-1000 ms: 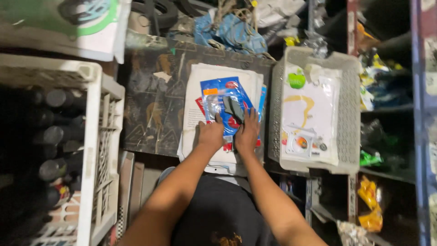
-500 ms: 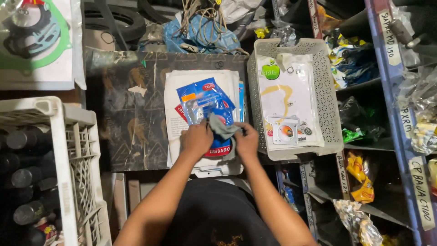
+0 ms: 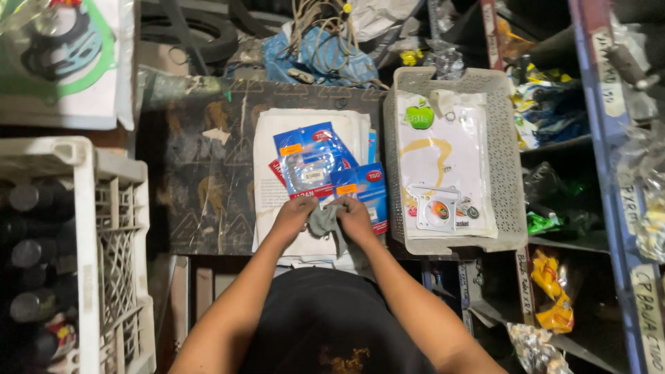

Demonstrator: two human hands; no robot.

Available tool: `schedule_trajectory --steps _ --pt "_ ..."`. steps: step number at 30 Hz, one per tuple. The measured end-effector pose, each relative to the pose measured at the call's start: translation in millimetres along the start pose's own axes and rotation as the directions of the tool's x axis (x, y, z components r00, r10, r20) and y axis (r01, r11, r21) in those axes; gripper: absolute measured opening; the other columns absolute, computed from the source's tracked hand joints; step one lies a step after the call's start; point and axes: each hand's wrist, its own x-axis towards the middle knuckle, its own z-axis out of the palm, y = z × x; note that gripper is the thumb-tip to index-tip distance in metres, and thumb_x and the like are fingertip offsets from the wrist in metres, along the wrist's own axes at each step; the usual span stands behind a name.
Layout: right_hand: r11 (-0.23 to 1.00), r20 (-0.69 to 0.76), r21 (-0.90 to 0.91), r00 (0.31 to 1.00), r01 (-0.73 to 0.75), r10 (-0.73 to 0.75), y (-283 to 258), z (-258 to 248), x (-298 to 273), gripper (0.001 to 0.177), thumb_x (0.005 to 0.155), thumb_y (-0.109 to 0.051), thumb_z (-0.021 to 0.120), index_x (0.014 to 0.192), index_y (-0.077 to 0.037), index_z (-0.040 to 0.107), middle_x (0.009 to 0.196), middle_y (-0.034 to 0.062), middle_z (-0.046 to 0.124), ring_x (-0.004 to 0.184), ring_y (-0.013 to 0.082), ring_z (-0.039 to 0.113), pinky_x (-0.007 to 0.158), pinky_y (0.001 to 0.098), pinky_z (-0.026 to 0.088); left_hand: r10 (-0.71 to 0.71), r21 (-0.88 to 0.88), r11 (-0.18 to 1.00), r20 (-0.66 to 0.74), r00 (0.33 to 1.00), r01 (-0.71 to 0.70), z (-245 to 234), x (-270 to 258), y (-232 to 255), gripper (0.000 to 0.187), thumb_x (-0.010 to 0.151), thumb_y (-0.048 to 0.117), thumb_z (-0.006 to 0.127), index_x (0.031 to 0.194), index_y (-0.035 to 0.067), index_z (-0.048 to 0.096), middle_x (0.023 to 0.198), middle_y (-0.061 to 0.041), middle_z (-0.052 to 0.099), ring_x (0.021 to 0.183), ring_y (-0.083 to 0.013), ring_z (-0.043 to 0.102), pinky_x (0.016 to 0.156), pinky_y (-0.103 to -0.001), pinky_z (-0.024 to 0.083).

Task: The person cleans various mechanical parts, including a white plastic component and a metal gasket, using a grey cloth. They wipe the items on a table and place them into a white plastic basket.

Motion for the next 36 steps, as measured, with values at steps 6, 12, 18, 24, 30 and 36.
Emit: schedule_trajectory --steps 6,12,18,24,30,36 --pt "0.991 0.144 0.123 0.987 0.047 -0.064 27.7 9.4 17.1 0.034 0.078 -0.004 0.059 0.107 -0.005 0.079 0.103 0.0162 0.076 0.108 0.0283 0.067 0.103 0.0410 0.046 0.123 0.333 0.937 -0.038 0.992 -0.104 1.6 2.8 13.1 0.048 0.096 0.051 0.061 0.117 0.011 0.077 0.112 -0.017 0.074 0.119 -0.0396 0.065 0.102 -0.052 0.051" --pt "0.736 0.329 0.669 0.929 -0.105 -0.167 7.5 7.1 -10.6 0.011 0.074 -0.008 0.061 0.074 0.000 0.069 0.080 0.0160 0.068 0.074 0.0226 0.066 0.073 0.0331 0.053 -0.001 0.324 0.945 -0.104 0.995 0.035 14.6 -6.1 15.3 0.034 0.084 0.045 0.075 0.105 0.019 0.082 0.101 -0.008 0.079 0.111 -0.0324 0.070 0.096 -0.042 0.055" --pt "0.700 0.481 0.699 0.821 -0.148 -0.307 4.0 4.0 -17.4 0.028 0.071 -0.026 0.066 0.073 0.002 0.067 0.074 0.0155 0.067 0.069 0.0201 0.066 0.063 0.0308 0.053 0.019 0.350 0.936 -0.114 0.993 0.022 29.7 -16.1 32.3 0.027 0.085 0.033 0.075 0.103 0.014 0.082 0.094 -0.010 0.080 0.103 -0.0331 0.073 0.091 -0.042 0.057" --pt "0.860 0.133 0.462 0.943 0.214 -0.306 -6.2 -43.6 -1.2 0.025 0.093 -0.021 0.065 0.108 -0.002 0.072 0.096 0.0117 0.071 0.094 0.0219 0.065 0.095 0.0373 0.049 0.045 0.283 0.957 -0.353 0.935 0.061 13.5 20.7 -1.7 0.027 0.079 0.046 0.076 0.096 0.026 0.082 0.082 -0.005 0.078 0.092 -0.0311 0.074 0.079 -0.042 0.060" --pt "0.942 -0.335 0.237 0.930 0.238 -0.150 -112.5 -75.4 -21.2 0.022 0.098 -0.031 0.069 0.092 -0.011 0.076 0.077 0.0029 0.068 0.079 0.0140 0.056 0.078 0.0316 0.048 0.288 0.378 0.924 -0.574 0.767 -0.064 2.7 -24.5 25.9 0.029 0.083 0.022 0.078 0.107 0.006 0.075 0.100 -0.020 0.075 0.109 -0.0441 0.067 0.094 -0.053 0.053" --pt "0.941 -0.277 -0.060 0.900 0.333 -0.336 -89.5 -44.6 5.2 0.014 0.086 -0.010 0.075 0.084 -0.006 0.061 0.078 0.0083 0.063 0.083 0.0242 0.065 0.082 0.0405 0.051 0.547 0.821 0.488 -0.024 0.837 -0.295 -15.5 -67.5 53.7 0.071 0.076 0.020 0.085 0.141 0.008 0.059 0.155 -0.020 0.049 0.145 -0.0442 0.037 0.114 -0.057 0.033"
